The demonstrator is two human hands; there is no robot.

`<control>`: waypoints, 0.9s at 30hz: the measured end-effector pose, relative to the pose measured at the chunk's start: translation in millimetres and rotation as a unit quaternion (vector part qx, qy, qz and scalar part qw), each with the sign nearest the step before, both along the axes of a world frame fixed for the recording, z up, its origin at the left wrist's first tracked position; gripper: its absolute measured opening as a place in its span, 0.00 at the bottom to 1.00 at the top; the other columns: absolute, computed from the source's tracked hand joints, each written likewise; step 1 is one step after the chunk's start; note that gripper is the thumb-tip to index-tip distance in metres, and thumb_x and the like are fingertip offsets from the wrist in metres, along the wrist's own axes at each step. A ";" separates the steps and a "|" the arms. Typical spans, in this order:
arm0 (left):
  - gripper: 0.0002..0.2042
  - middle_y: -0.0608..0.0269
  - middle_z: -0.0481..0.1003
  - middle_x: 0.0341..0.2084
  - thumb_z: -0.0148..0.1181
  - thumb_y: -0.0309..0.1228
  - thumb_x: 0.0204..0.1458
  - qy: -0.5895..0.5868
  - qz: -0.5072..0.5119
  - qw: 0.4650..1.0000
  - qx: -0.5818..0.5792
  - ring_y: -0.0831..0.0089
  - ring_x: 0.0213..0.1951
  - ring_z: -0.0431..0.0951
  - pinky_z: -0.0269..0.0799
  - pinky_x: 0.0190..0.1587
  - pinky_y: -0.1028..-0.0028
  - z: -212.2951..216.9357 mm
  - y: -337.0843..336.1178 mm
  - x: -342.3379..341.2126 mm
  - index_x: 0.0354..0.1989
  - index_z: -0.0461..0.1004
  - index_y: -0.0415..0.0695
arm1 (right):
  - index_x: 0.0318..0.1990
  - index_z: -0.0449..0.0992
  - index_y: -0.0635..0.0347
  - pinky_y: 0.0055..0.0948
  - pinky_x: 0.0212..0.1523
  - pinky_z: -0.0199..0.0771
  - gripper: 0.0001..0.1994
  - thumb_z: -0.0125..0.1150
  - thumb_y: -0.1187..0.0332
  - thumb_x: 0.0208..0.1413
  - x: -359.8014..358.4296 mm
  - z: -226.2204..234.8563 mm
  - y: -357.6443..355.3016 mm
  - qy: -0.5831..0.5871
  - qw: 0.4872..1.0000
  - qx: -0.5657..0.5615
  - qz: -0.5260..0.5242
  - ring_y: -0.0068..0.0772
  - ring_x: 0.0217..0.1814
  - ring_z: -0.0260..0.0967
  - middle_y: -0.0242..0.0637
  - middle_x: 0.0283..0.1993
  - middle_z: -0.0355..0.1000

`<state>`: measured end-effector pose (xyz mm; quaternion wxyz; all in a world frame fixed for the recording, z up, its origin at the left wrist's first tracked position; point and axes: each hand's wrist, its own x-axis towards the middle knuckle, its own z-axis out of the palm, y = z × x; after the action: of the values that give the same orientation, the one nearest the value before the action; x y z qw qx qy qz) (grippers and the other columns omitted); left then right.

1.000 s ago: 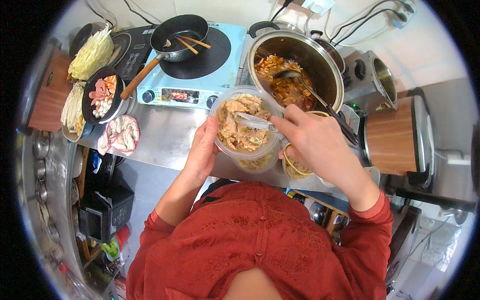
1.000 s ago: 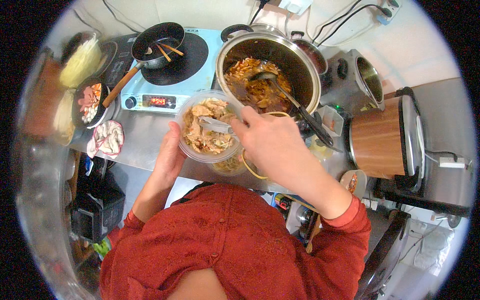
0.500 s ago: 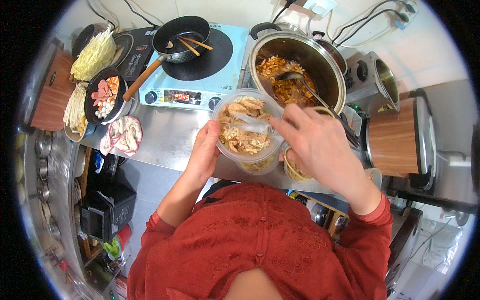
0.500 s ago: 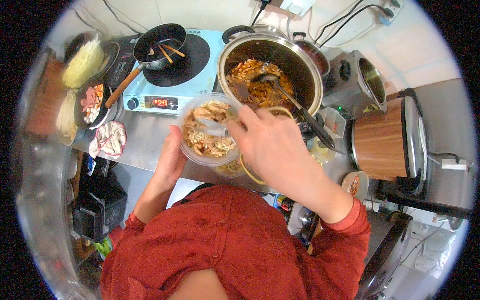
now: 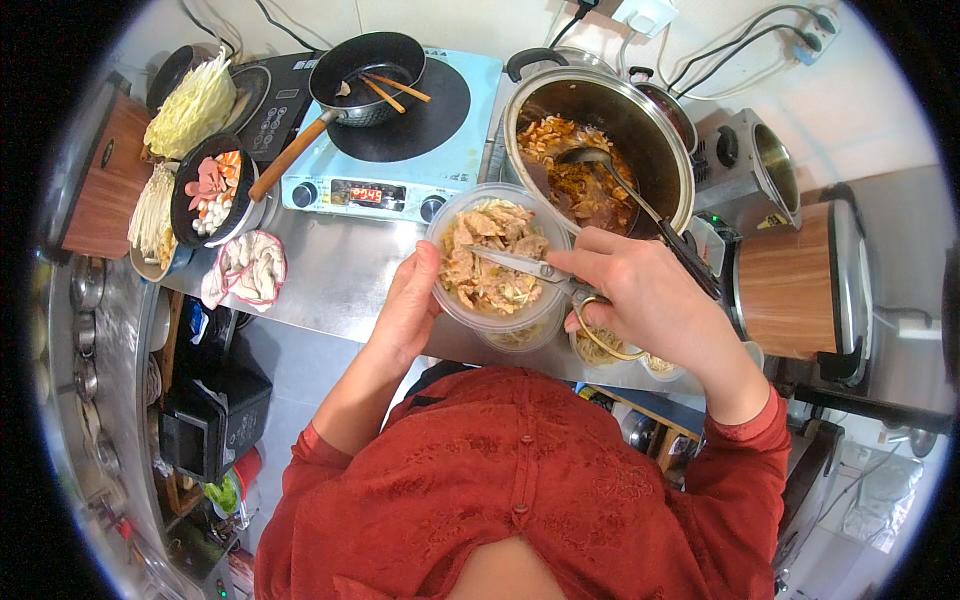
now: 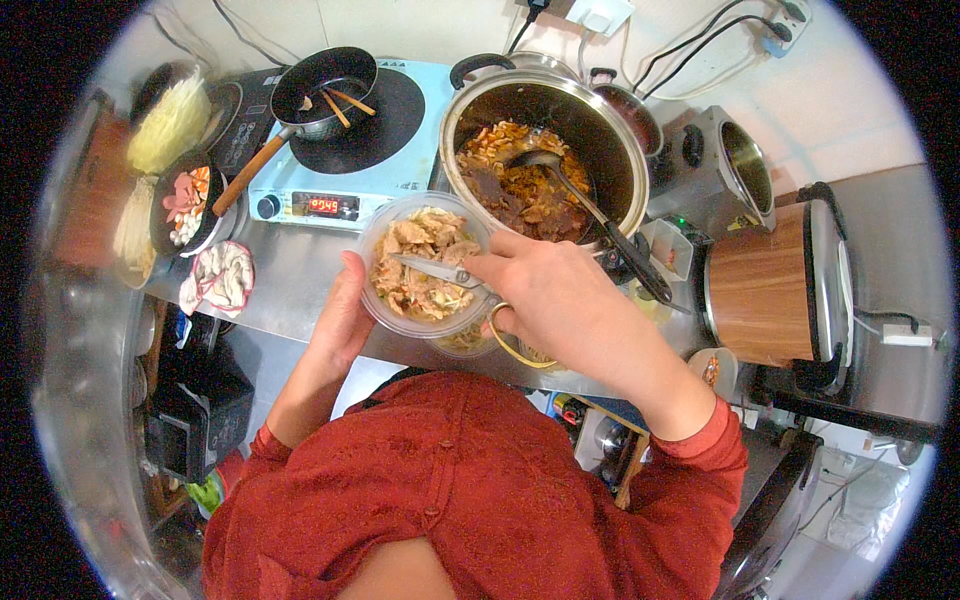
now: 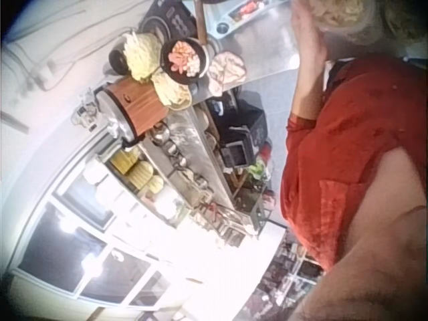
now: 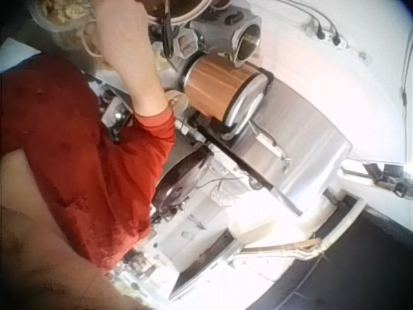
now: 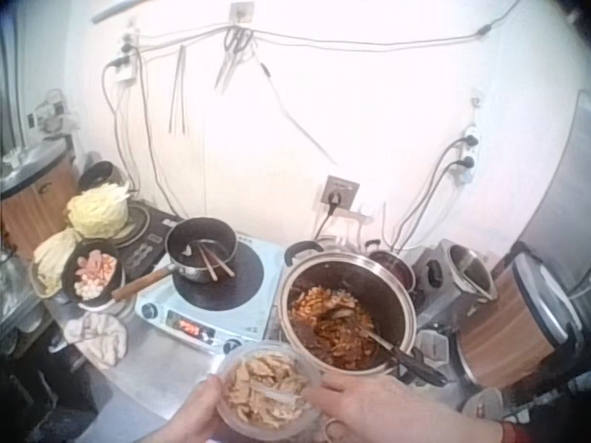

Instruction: The person assembles multiple noodle bowls by using tongs to place green vegetables, cabbage, bean sprouts, and fried tofu into clear plastic containers. They then move to a second station and ladle a meat and sauce mixture from a pot into each bowl, completing the assembly.

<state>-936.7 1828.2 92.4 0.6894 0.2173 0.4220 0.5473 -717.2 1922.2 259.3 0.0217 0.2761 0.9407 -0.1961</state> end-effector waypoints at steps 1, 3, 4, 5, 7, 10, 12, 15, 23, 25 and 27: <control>0.46 0.50 0.64 0.68 0.42 0.67 0.60 0.002 -0.001 1.000 0.012 0.62 0.68 0.65 0.63 0.68 0.60 -0.2 0.3 0.2 0.72 0.57 0.36 | 0.52 0.77 0.66 0.42 0.40 0.76 0.26 0.73 0.74 0.41 0.0 -1.9 0.5 0.016 1.000 -0.022 -0.006 0.53 0.41 0.75 0.45 0.42 0.73; 0.45 0.51 0.64 0.68 0.42 0.67 0.61 0.000 0.003 1.000 0.014 0.62 0.68 0.66 0.63 0.68 0.60 -1.2 0.6 0.0 0.72 0.57 0.36 | 0.52 0.77 0.66 0.43 0.41 0.76 0.25 0.73 0.73 0.42 -0.5 -6.3 1.9 0.029 0.999 -0.028 -0.016 0.54 0.42 0.75 0.45 0.42 0.73; 0.45 0.51 0.64 0.68 0.43 0.67 0.61 0.003 0.007 1.000 0.013 0.62 0.68 0.66 0.63 0.68 0.60 -1.8 0.6 0.3 0.71 0.57 0.36 | 0.52 0.77 0.66 0.43 0.41 0.76 0.24 0.73 0.73 0.43 -0.3 -7.9 2.2 0.038 0.999 -0.028 -0.020 0.54 0.42 0.75 0.45 0.42 0.73; 0.45 0.51 0.64 0.68 0.43 0.67 0.61 0.004 0.009 1.000 0.010 0.62 0.68 0.66 0.63 0.68 0.60 -2.5 0.8 0.2 0.71 0.57 0.36 | 0.52 0.77 0.65 0.43 0.41 0.76 0.25 0.73 0.73 0.43 -0.5 -9.4 2.9 0.021 0.999 -0.024 -0.026 0.54 0.42 0.75 0.45 0.42 0.73; 0.45 0.51 0.64 0.68 0.43 0.67 0.61 0.002 0.013 1.000 0.005 0.62 0.68 0.66 0.62 0.68 0.60 -3.5 1.5 0.1 0.71 0.57 0.36 | 0.53 0.77 0.65 0.43 0.41 0.76 0.25 0.73 0.73 0.43 -0.1 -9.7 2.6 -0.016 0.999 -0.016 -0.037 0.54 0.42 0.75 0.45 0.42 0.73; 0.45 0.51 0.65 0.68 0.43 0.67 0.61 -0.007 0.013 1.000 0.002 0.62 0.68 0.66 0.62 0.69 0.60 -4.1 2.9 -0.8 0.71 0.58 0.36 | 0.54 0.77 0.63 0.43 0.41 0.76 0.26 0.73 0.73 0.42 0.1 -4.8 -0.1 -0.053 0.998 -0.011 -0.043 0.52 0.42 0.75 0.43 0.42 0.72; 0.45 0.51 0.65 0.68 0.43 0.67 0.61 -0.014 0.013 1.000 0.004 0.62 0.68 0.65 0.61 0.69 0.60 -3.5 2.4 -1.7 0.71 0.58 0.36 | 0.54 0.77 0.61 0.42 0.41 0.76 0.27 0.74 0.72 0.41 1.2 2.8 -2.9 -0.097 0.995 0.016 -0.036 0.50 0.43 0.75 0.42 0.43 0.71; 0.43 0.52 0.71 0.62 0.48 0.64 0.61 -0.015 0.039 0.999 0.016 0.68 0.62 0.72 0.70 0.62 0.66 -3.3 1.9 -0.4 0.67 0.62 0.33 | 0.53 0.77 0.60 0.41 0.40 0.76 0.27 0.74 0.71 0.40 2.3 13.1 -6.1 -0.089 0.994 0.051 -0.041 0.48 0.43 0.76 0.40 0.43 0.71; 0.40 0.54 0.71 0.62 0.47 0.62 0.63 -0.009 0.047 0.998 0.037 0.68 0.63 0.71 0.68 0.63 0.67 -1.3 -2.0 0.8 0.68 0.62 0.34 | 0.51 0.77 0.60 0.41 0.40 0.76 0.25 0.73 0.72 0.40 9.1 11.1 4.2 -0.063 0.984 0.160 -0.050 0.47 0.41 0.75 0.38 0.42 0.70; 0.41 0.54 0.70 0.62 0.47 0.63 0.63 -0.009 0.047 0.998 0.036 0.68 0.63 0.71 0.68 0.63 0.66 -1.2 -2.5 1.1 0.68 0.62 0.34 | 0.51 0.77 0.60 0.41 0.39 0.76 0.25 0.72 0.73 0.41 10.2 6.8 8.6 -0.074 0.984 0.153 -0.047 0.48 0.40 0.75 0.39 0.42 0.70; 0.42 0.54 0.70 0.63 0.48 0.64 0.61 -0.014 0.051 0.998 0.033 0.67 0.63 0.71 0.68 0.63 0.66 -1.8 -3.4 0.9 0.68 0.62 0.34 | 0.51 0.77 0.61 0.41 0.38 0.75 0.25 0.72 0.74 0.41 13.7 6.4 11.1 -0.047 0.989 0.125 -0.057 0.48 0.39 0.75 0.39 0.41 0.70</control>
<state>-935.8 1824.9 90.6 0.6592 0.2102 0.4044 0.5981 -703.5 1933.3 265.7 0.0196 0.3389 0.9384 -0.0648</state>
